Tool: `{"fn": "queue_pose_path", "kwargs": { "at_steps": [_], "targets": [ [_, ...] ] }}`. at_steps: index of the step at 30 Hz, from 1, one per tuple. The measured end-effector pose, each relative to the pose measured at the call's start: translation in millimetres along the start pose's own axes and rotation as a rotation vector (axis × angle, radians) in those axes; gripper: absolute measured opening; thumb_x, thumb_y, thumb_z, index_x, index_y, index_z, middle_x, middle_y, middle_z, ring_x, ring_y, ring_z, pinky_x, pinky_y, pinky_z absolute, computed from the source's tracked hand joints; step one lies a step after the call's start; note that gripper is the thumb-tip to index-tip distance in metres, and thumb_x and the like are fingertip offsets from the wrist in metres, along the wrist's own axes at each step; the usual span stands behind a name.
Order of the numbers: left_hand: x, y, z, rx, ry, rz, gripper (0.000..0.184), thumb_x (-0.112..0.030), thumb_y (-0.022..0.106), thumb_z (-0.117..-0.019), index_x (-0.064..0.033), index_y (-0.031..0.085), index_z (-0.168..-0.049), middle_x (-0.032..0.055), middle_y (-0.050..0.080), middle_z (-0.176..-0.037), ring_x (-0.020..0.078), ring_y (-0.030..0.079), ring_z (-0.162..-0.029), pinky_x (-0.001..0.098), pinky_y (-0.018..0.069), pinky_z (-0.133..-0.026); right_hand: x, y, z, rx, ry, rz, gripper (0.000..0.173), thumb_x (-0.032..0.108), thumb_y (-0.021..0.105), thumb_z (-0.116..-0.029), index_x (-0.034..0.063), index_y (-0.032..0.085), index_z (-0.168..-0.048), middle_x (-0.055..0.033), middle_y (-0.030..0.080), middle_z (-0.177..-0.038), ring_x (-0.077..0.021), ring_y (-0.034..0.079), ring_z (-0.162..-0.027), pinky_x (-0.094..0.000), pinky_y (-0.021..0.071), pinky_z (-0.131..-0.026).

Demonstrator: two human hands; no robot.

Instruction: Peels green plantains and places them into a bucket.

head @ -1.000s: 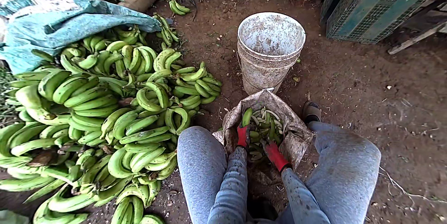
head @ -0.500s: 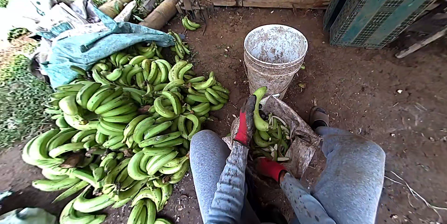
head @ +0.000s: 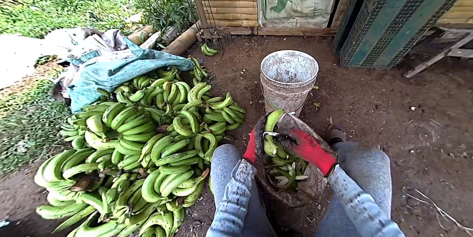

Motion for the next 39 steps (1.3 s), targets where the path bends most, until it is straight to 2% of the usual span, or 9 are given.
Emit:
{"fn": "queue_pose_path", "kwargs": {
  "at_steps": [4,8,14,17,21,24,29,33,39],
  "targets": [
    [30,-8,4,-0.058,-0.108,-0.046,0.045,-0.039,0.037,-0.1109,-0.004,0.062,-0.121,0.0105,0.068,-0.091,0.0174,0.067,-0.075,0.034,0.0589,-0.066,-27,0,-31,-0.258,0.195,0.114,0.043,0.016,0.058,-0.1005,0.0155,0.06,-0.144,-0.0245,0.058,-0.139,-0.0436,0.058,-0.126,-0.0598,0.0463,-0.105],
    [30,-8,13,-0.107,-0.082,-0.308,0.041,-0.033,0.058,-0.1046,-0.0032,0.063,-0.132,0.0115,0.071,-0.114,0.0153,0.07,-0.099,0.0349,0.0581,-0.09,-46,-13,-42,-0.45,0.353,-0.034,0.042,0.014,0.06,-0.1007,0.0097,0.055,-0.142,-0.0246,0.062,-0.133,-0.0434,0.063,-0.119,-0.063,0.0487,-0.101],
    [11,-14,-12,-0.283,0.051,-0.136,0.037,-0.026,0.046,-0.1096,-0.0011,0.057,-0.134,0.0103,0.066,-0.101,0.0131,0.064,-0.083,0.0298,0.0561,-0.076,-14,23,0,-0.059,-0.011,-0.446,0.034,0.024,0.063,-0.1005,0.0068,0.067,-0.13,-0.008,0.072,-0.116,-0.0113,0.068,-0.102,-0.0319,0.0541,-0.095],
    [15,-10,-6,-0.114,-0.003,0.069,0.036,-0.03,0.035,-0.1118,-0.0053,0.061,-0.113,0.0049,0.065,-0.08,0.0111,0.064,-0.067,0.0263,0.0569,-0.062,-12,24,-5,-0.056,-0.002,-0.21,0.036,0.017,0.057,-0.1015,0.0102,0.066,-0.135,-0.0139,0.066,-0.131,-0.0226,0.062,-0.123,-0.0411,0.0465,-0.11],
    [31,-19,6,0.03,-0.124,-0.193,0.039,-0.029,0.039,-0.1114,0.0004,0.061,-0.126,0.0108,0.069,-0.1,0.0142,0.067,-0.087,0.0329,0.0582,-0.081,-28,-3,-36,-0.306,0.118,0.129,0.04,0.014,0.062,-0.0985,0.0154,0.064,-0.138,-0.0234,0.061,-0.136,-0.0435,0.055,-0.129,-0.0615,0.0434,-0.107],
    [21,-14,6,-0.054,-0.065,-0.401,0.039,-0.027,0.046,-0.1095,0.0015,0.059,-0.132,0.0126,0.069,-0.111,0.0116,0.067,-0.097,0.0317,0.0558,-0.09,-20,1,-29,-0.309,0.173,0.028,0.04,0.016,0.059,-0.101,0.0145,0.062,-0.141,-0.0216,0.06,-0.138,-0.0399,0.057,-0.129,-0.0575,0.0447,-0.109],
    [16,1,-6,0.17,0.049,-0.463,0.035,-0.019,0.049,-0.107,0.0004,0.059,-0.134,0.0085,0.069,-0.113,0.0078,0.067,-0.098,0.0282,0.0558,-0.091,-30,3,-17,-0.348,0.124,-0.157,0.039,0.018,0.057,-0.102,0.0104,0.062,-0.14,-0.0178,0.066,-0.131,-0.0306,0.063,-0.122,-0.0494,0.0483,-0.108],
    [11,0,0,0.124,0.101,-0.384,0.033,-0.017,0.05,-0.1063,0.0015,0.059,-0.132,0.0085,0.07,-0.104,0.0114,0.068,-0.086,0.0305,0.0591,-0.081,-39,-1,-9,-0.412,0.108,-0.151,0.038,0.017,0.061,-0.0991,0.0103,0.065,-0.136,-0.0189,0.065,-0.131,-0.031,0.062,-0.122,-0.0487,0.0482,-0.108],
    [13,-1,3,0.171,0.14,-0.595,0.04,-0.019,0.051,-0.1052,0.0016,0.056,-0.139,0.015,0.063,-0.133,0.0124,0.061,-0.12,0.031,0.0479,-0.107,-31,5,-12,-0.419,0.079,-0.228,0.037,0.012,0.061,-0.0987,0.0049,0.065,-0.134,-0.018,0.067,-0.129,-0.0259,0.064,-0.12,-0.0419,0.0497,-0.107]
  ]
}}
Point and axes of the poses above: each hand's wrist, its own z-axis away from the middle knuckle, its own y-axis out of the palm, x = y × z, the point moved 2 cm from there along -z, towards the middle knuckle
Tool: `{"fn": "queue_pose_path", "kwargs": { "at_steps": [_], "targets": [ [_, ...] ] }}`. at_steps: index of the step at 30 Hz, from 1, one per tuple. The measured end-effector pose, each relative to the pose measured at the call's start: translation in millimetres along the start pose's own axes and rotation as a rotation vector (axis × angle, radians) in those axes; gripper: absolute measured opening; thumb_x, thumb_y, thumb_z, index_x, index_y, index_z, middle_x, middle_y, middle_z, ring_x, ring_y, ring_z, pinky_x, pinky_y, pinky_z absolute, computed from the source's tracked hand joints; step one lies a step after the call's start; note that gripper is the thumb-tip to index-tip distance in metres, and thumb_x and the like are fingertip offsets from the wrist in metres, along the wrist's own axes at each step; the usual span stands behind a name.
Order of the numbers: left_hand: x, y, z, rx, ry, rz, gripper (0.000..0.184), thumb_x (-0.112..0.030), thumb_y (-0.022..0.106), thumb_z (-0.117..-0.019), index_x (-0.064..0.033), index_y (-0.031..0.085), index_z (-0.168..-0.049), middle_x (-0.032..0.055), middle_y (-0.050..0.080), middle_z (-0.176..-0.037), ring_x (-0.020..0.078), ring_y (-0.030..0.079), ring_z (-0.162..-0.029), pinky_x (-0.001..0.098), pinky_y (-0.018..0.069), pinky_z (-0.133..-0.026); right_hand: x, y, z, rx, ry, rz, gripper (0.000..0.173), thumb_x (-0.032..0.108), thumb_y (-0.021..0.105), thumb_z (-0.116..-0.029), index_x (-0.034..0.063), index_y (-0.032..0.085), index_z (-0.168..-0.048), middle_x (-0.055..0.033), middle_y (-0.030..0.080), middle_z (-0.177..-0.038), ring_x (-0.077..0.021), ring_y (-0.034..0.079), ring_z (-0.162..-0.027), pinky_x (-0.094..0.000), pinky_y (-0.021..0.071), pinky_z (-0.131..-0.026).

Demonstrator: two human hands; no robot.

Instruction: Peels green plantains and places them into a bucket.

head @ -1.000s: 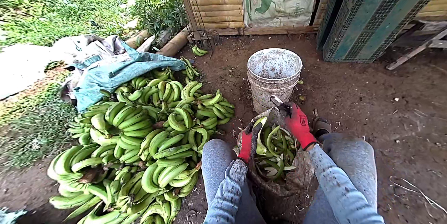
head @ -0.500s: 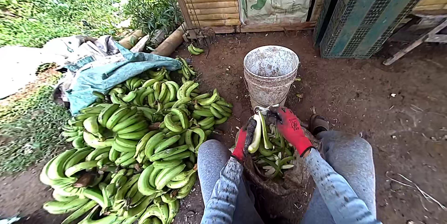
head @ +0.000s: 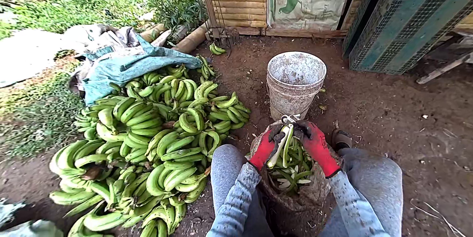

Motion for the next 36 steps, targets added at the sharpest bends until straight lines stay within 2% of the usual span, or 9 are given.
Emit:
{"fn": "queue_pose_path", "kwargs": {
  "at_steps": [4,9,14,17,23,26,31,35,36],
  "targets": [
    [-15,-13,8,-0.287,0.067,0.358,0.037,-0.015,0.041,-0.107,0.0075,0.054,-0.133,0.0137,0.072,-0.098,0.0188,0.072,-0.084,0.0364,0.0623,-0.08,-15,-15,-6,-0.072,0.089,0.103,0.036,0.015,0.06,-0.0986,0.0067,0.066,-0.134,-0.0211,0.065,-0.129,-0.034,0.063,-0.121,-0.0522,0.0481,-0.106],
    [-8,-36,-14,-0.543,0.114,0.473,0.05,-0.036,0.037,-0.1097,-0.0084,0.043,-0.151,0.0116,0.067,-0.118,0.0169,0.068,-0.098,0.036,0.0587,-0.087,39,13,27,0.099,-0.058,0.051,0.039,0.027,0.065,-0.0968,0.013,0.068,-0.134,-0.0151,0.068,-0.126,-0.0261,0.066,-0.115,-0.0435,0.052,-0.103],
    [-8,-33,-24,-0.627,0.121,0.734,0.039,-0.027,0.03,-0.1126,-0.008,0.045,-0.144,0.0089,0.066,-0.11,0.0141,0.068,-0.092,0.0321,0.0586,-0.081,63,37,45,0.156,-0.133,0.308,0.041,0.021,0.066,-0.0933,0.012,0.069,-0.133,-0.0309,0.06,-0.133,-0.0496,0.058,-0.123,-0.0605,0.0481,-0.101],
    [-7,-30,-22,-0.575,0.121,0.83,0.038,-0.028,0.028,-0.1129,-0.0064,0.049,-0.136,0.0098,0.067,-0.106,0.0152,0.068,-0.091,0.0325,0.0587,-0.079,64,39,41,0.141,-0.156,0.414,0.043,0.016,0.065,-0.0918,0.0149,0.069,-0.134,-0.0336,0.059,-0.133,-0.0546,0.054,-0.126,-0.0644,0.0443,-0.103],
    [-6,-35,-20,-0.756,0.091,0.616,0.041,-0.027,0.028,-0.113,-0.0039,0.045,-0.142,0.0111,0.063,-0.113,0.0143,0.065,-0.097,0.0336,0.0563,-0.086,66,46,39,0.187,-0.015,0.417,0.044,0.016,0.06,-0.0965,0.0112,0.063,-0.14,-0.0333,0.054,-0.139,-0.0523,0.052,-0.129,-0.0607,0.0437,-0.106],
    [-11,-37,-21,-0.739,0.103,0.606,0.042,-0.026,0.026,-0.1128,-0.0065,0.033,-0.15,0.0105,0.061,-0.117,0.0145,0.066,-0.097,0.0331,0.0576,-0.085,57,47,38,0.171,-0.08,0.409,0.042,0.014,0.062,-0.0939,0.0087,0.066,-0.136,-0.0328,0.057,-0.136,-0.0516,0.054,-0.128,-0.0606,0.0439,-0.106],
    [-3,-34,-21,-0.733,0.107,0.703,0.041,-0.026,0.025,-0.113,-0.0075,0.034,-0.149,0.0105,0.06,-0.12,0.0167,0.065,-0.101,0.0368,0.0566,-0.088,58,42,32,0.173,-0.1,0.409,0.042,0.016,0.062,-0.0949,0.0108,0.066,-0.136,-0.0333,0.057,-0.135,-0.0519,0.054,-0.127,-0.0606,0.0441,-0.105],
    [-10,-15,-13,-0.702,0.07,0.436,0.039,-0.016,0.029,-0.1112,0.0049,0.042,-0.142,0.0135,0.064,-0.11,0.013,0.066,-0.093,0.0304,0.0573,-0.085,48,33,11,0.205,-0.005,0.363,0.045,0.019,0.056,-0.0992,0.0128,0.06,-0.144,-0.0283,0.056,-0.141,-0.0457,0.054,-0.13,-0.0572,0.0442,-0.108],
    [-10,-14,-10,-0.695,0.037,0.327,0.041,-0.014,0.03,-0.1105,0.0074,0.041,-0.144,0.017,0.062,-0.117,0.0136,0.064,-0.099,0.0288,0.0549,-0.09,42,33,9,0.217,-0.018,0.357,0.046,0.021,0.057,-0.0994,0.0142,0.06,-0.145,-0.0275,0.056,-0.141,-0.0447,0.054,-0.131,-0.0567,0.0431,-0.11]
  ]
}}
Point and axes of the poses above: each hand's wrist, its own z-axis away from the middle knuckle, its own y-axis out of the palm, x = y × z, the point moved 2 cm from there along -z, towards the middle knuckle
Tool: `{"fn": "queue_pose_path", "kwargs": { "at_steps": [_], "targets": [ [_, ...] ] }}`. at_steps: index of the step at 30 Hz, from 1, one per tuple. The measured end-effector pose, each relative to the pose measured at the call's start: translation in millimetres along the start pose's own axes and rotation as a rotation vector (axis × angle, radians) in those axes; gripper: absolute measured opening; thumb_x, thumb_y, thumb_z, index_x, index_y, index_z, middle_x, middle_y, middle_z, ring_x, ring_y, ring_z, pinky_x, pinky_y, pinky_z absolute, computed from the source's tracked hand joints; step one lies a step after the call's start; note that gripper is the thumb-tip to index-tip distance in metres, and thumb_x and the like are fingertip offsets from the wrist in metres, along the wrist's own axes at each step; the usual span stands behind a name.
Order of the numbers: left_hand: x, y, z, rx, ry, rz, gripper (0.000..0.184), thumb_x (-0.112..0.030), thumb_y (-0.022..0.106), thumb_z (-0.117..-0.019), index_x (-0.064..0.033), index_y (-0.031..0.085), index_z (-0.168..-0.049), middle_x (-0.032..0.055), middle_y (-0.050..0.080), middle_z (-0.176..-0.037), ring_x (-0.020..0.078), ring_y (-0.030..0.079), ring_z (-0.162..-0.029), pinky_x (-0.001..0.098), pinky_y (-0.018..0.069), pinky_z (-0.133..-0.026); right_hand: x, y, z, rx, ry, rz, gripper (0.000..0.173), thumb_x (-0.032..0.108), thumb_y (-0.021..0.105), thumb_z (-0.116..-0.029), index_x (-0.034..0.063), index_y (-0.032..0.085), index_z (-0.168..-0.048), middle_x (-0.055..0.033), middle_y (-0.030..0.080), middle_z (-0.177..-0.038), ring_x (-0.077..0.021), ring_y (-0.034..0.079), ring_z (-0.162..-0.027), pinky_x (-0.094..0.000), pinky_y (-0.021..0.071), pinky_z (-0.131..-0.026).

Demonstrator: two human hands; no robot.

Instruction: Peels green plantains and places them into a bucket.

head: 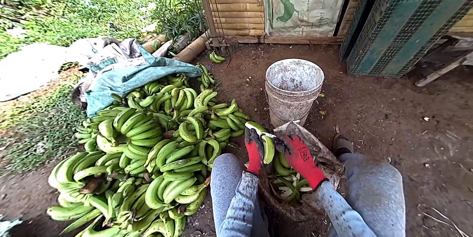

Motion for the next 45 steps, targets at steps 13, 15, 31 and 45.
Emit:
{"fn": "queue_pose_path", "kwargs": {
  "at_steps": [13,15,31,45],
  "targets": [
    [40,12,15,0.646,-0.151,-0.584,0.052,-0.024,0.041,-0.1107,0.0043,0.036,-0.154,0.0236,0.047,-0.152,0.0244,0.046,-0.142,0.038,0.0339,-0.12,-59,-12,-41,-0.011,0.262,-0.025,0.041,0.02,0.052,-0.1045,0.0165,0.06,-0.145,-0.0267,0.058,-0.139,-0.0439,0.054,-0.131,-0.0613,0.0371,-0.112],
    [30,8,1,0.386,-0.182,-0.37,0.05,-0.022,0.044,-0.1102,0.0053,0.037,-0.151,0.0239,0.053,-0.143,0.0224,0.055,-0.13,0.0358,0.0423,-0.112,-43,-9,-28,-0.052,0.157,-0.056,0.042,0.021,0.055,-0.102,0.0194,0.062,-0.143,-0.0249,0.06,-0.137,-0.0431,0.055,-0.13,-0.0617,0.0379,-0.111],
    [13,-4,-16,0.011,-0.357,0.664,0.045,-0.029,0.02,-0.1115,-0.0089,0.055,-0.092,0.0038,0.062,-0.07,0.0132,0.064,-0.062,0.0279,0.0562,-0.058,13,-4,14,-0.086,-0.103,0.012,0.04,0.021,0.061,-0.0963,0.0173,0.069,-0.136,-0.0309,0.061,-0.133,-0.0519,0.052,-0.129,-0.0656,0.0351,-0.11],
    [15,-6,-15,0.05,-0.365,0.633,0.044,-0.026,0.02,-0.1107,-0.0087,0.055,-0.091,0.0021,0.06,-0.068,0.0104,0.062,-0.059,0.0242,0.0536,-0.053,17,-6,13,0.027,-0.091,0.013,0.042,0.024,0.058,-0.0989,0.0193,0.066,-0.139,-0.0285,0.059,-0.137,-0.048,0.051,-0.133,-0.0616,0.0324,-0.113]
  ]
}}
Point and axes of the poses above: each hand's wrist, its own z-axis away from the middle knuckle, its own y-axis out of the palm, x = y × z, the point moved 2 cm from there along -z, towards the middle knuckle
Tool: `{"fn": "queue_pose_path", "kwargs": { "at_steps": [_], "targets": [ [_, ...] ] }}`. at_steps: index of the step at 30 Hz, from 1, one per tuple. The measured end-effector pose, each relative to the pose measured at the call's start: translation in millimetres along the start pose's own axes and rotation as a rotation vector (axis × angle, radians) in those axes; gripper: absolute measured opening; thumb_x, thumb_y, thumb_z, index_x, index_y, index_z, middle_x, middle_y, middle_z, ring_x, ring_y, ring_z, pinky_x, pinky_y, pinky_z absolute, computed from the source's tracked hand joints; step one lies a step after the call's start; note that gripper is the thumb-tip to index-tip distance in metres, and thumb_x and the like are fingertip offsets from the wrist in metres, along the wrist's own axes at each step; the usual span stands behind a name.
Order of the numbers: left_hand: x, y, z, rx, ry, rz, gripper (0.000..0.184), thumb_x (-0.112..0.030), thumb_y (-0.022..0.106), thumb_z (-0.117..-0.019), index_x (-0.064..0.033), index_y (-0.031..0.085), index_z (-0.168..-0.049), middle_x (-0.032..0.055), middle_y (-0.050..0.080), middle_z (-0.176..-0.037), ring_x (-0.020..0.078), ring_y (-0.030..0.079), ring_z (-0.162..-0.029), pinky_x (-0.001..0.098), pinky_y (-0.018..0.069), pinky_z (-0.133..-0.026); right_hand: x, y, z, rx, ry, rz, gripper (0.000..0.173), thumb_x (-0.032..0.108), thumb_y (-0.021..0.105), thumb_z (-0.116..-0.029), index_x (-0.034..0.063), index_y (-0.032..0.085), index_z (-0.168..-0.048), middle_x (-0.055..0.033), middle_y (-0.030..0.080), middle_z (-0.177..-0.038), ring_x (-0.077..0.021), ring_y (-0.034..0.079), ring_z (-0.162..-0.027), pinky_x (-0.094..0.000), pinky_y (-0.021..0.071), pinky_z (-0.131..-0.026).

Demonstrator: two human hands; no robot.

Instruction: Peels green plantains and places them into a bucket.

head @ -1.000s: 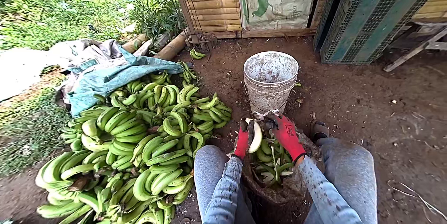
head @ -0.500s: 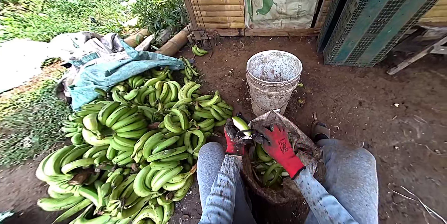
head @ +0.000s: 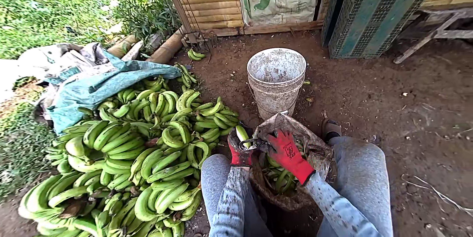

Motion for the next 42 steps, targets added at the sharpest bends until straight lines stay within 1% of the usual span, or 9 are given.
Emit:
{"fn": "queue_pose_path", "kwargs": {
  "at_steps": [11,16,20,22,24,26,31,40,42],
  "targets": [
    [3,17,13,0.07,0.07,-0.461,0.041,-0.029,0.024,-0.1138,-0.0042,0.056,-0.109,0.0033,0.061,-0.076,0.0101,0.062,-0.063,0.0259,0.056,-0.06,-13,-3,0,0.004,0.059,-0.061,0.042,0.021,0.059,-0.0977,0.0231,0.066,-0.139,-0.0285,0.058,-0.137,-0.0472,0.052,-0.13,-0.0622,0.0363,-0.11],
    [15,12,20,0.121,0.185,-0.93,0.037,-0.019,0.036,-0.1112,0.0046,0.057,-0.131,0.0143,0.065,-0.109,0.0125,0.063,-0.095,0.0286,0.0539,-0.087,-32,-4,-18,-0.027,0.154,-0.032,0.044,0.023,0.053,-0.102,0.0214,0.061,-0.145,-0.0262,0.057,-0.141,-0.0445,0.053,-0.132,-0.06,0.0373,-0.112],
    [29,8,35,0.293,-0.013,-1.235,0.045,-0.018,0.039,-0.1109,0.0085,0.043,-0.148,0.0262,0.052,-0.146,0.0256,0.05,-0.138,0.0374,0.0355,-0.119,-69,5,-33,-0.018,0.299,-0.16,0.04,0.021,0.046,-0.1066,0.011,0.061,-0.143,-0.0219,0.063,-0.135,-0.0359,0.06,-0.127,-0.0525,0.0434,-0.111],
    [30,6,37,0.307,-0.075,-1.198,0.043,-0.018,0.042,-0.1104,0.0073,0.048,-0.144,0.0229,0.059,-0.138,0.0228,0.058,-0.128,0.0357,0.0432,-0.112,-82,9,-34,-0.092,0.346,-0.204,0.04,0.023,0.048,-0.1063,0.0089,0.062,-0.141,-0.0205,0.065,-0.132,-0.0337,0.061,-0.126,-0.0512,0.0441,-0.111],
    [26,7,31,0.196,-0.102,-0.814,0.037,-0.023,0.033,-0.1128,0.001,0.06,-0.121,0.0116,0.068,-0.09,0.015,0.067,-0.074,0.0288,0.0583,-0.066,-82,6,-26,-0.192,0.248,-0.276,0.038,0.023,0.055,-0.1034,0.0082,0.065,-0.136,-0.0181,0.068,-0.128,-0.0299,0.064,-0.122,-0.0477,0.0468,-0.109],
    [15,9,17,0.174,-0.212,-0.227,0.054,-0.037,0.022,-0.1124,-0.004,0.061,-0.096,0.0064,0.06,-0.066,0.0137,0.058,-0.05,0.0269,0.0516,-0.045,-69,-2,-9,-0.164,0.041,-0.326,0.037,0.023,0.064,-0.0981,0.0126,0.069,-0.133,-0.0143,0.069,-0.127,-0.0259,0.064,-0.12,-0.0438,0.0488,-0.109],
    [13,4,7,0.519,-0.545,0.521,0.05,-0.045,0.042,-0.1021,-0.0013,0.063,-0.113,-0.0006,0.057,-0.065,0.0082,0.055,-0.048,0.0198,0.0492,-0.048,-45,-11,7,0.019,-0.33,-0.127,0.032,0.033,0.069,-0.0944,0.0257,0.075,-0.125,-0.0126,0.071,-0.122,-0.031,0.063,-0.119,-0.0547,0.0421,-0.109],
    [13,3,33,0.325,-0.128,-0.245,0.037,-0.022,0.029,-0.1103,-0.0033,0.061,-0.109,0.0075,0.066,-0.08,0.0131,0.064,-0.067,0.0282,0.0573,-0.062,-33,12,-10,-0.195,0.068,-0.071,0.042,0.027,0.063,-0.0959,0.0088,0.068,-0.134,-0.0275,0.063,-0.132,-0.0463,0.058,-0.125,-0.062,0.0386,-0.11],
    [26,-7,42,0.303,-0.107,-0.279,0.041,-0.024,0.029,-0.1115,-0.0013,0.061,-0.123,0.0107,0.069,-0.094,0.0154,0.067,-0.078,0.0311,0.059,-0.071,-50,17,-21,-0.273,0.228,-0.156,0.043,0.023,0.062,-0.0979,0.0081,0.063,-0.138,-0.0261,0.06,-0.137,-0.0432,0.057,-0.129,-0.0601,0.0403,-0.112]
  ]
}}
Point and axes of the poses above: each hand's wrist, its own z-axis away from the middle knuckle, its own y-axis out of the palm, x = y × z, the point moved 2 cm from there along -z, towards the middle knuckle
